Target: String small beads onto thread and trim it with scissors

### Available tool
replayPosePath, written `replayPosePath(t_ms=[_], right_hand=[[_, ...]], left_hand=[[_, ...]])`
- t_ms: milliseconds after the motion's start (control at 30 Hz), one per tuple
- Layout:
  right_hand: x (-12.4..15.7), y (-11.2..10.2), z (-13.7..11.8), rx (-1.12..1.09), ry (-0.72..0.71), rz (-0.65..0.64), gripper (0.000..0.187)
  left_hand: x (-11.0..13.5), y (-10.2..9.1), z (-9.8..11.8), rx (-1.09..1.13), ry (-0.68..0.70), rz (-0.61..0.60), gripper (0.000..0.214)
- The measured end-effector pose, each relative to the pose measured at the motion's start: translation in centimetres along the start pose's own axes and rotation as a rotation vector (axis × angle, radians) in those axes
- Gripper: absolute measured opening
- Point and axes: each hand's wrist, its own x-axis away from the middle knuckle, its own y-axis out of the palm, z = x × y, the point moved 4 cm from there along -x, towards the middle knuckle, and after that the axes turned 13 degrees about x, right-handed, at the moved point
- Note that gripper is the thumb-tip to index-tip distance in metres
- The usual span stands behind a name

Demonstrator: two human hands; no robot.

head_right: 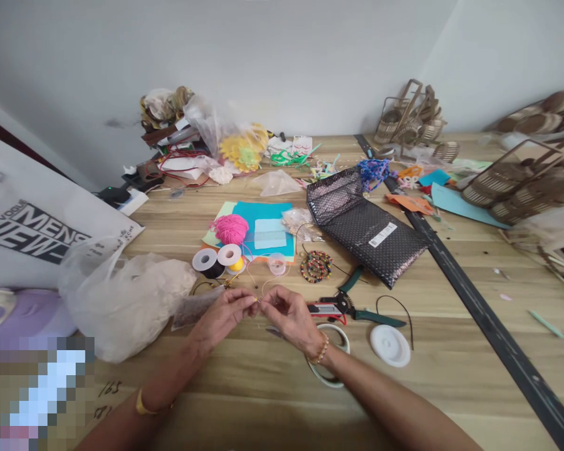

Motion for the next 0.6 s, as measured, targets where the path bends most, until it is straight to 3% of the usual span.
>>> replayPosePath(t_ms=[400,600], right_hand=[[-0.07,0.04,-0.11,0.03,-0.005,-0.028,0.034],[-0.09,0.0,0.16,0.062,-0.038,-0.018,0.029]], left_hand=[[0.04,0.1,0.05,-0.05,0.017,-0.029,0.021],[-0.04,-0.44,0.01,-0.2,0.067,-0.02,0.02]])
